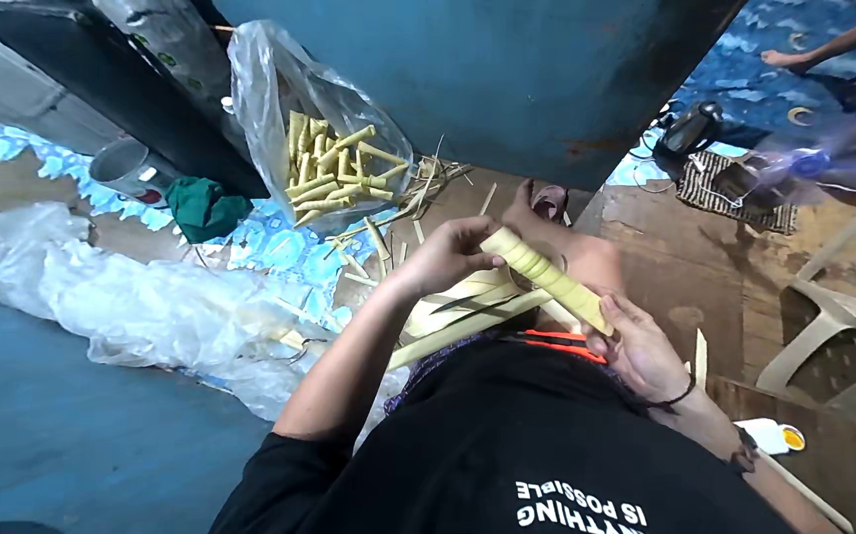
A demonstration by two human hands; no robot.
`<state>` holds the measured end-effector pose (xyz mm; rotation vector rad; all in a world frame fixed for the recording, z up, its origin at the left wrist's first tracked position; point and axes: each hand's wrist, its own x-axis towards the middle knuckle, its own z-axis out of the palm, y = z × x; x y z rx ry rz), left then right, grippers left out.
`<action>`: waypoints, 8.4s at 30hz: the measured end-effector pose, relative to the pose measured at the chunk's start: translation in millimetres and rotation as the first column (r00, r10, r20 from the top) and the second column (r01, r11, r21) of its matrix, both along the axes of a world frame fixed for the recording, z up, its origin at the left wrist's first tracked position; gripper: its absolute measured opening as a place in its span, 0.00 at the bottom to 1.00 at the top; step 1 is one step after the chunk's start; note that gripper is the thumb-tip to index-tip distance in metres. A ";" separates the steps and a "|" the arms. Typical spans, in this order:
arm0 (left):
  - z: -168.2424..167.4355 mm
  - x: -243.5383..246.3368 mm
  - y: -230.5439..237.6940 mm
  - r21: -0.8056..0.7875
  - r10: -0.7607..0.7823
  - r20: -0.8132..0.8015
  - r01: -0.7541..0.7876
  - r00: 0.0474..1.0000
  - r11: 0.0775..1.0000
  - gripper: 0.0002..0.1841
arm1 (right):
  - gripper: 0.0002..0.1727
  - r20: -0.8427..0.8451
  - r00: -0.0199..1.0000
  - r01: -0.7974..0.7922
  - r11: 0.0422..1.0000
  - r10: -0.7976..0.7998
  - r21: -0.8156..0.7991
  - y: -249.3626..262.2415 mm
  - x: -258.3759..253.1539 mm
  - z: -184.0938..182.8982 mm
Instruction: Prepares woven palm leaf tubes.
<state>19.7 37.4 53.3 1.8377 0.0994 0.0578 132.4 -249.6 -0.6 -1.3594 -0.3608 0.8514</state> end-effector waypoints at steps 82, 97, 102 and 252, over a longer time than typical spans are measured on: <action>-54.8 -50.4 34.9 -0.616 0.261 0.252 -0.053 0.932 0.786 0.10 | 0.14 0.188 0.459 -0.193 0.304 0.868 -0.933 159.3 95.9 -93.1; -38.5 -37.2 10.9 -0.742 0.211 0.267 0.062 0.940 0.668 0.11 | 0.08 0.333 0.642 -0.255 0.602 0.690 -0.756 142.5 108.8 -102.1; -41.3 -16.2 -11.8 -0.724 0.008 0.257 0.188 0.966 0.663 0.09 | 0.11 0.284 0.846 -0.310 0.850 0.451 -0.425 116.3 98.1 -49.7; 63.3 -58.4 -21.4 0.195 0.120 0.330 -0.192 0.936 0.962 0.05 | 0.41 0.855 0.458 -0.283 0.952 0.243 -0.118 70.7 20.6 22.0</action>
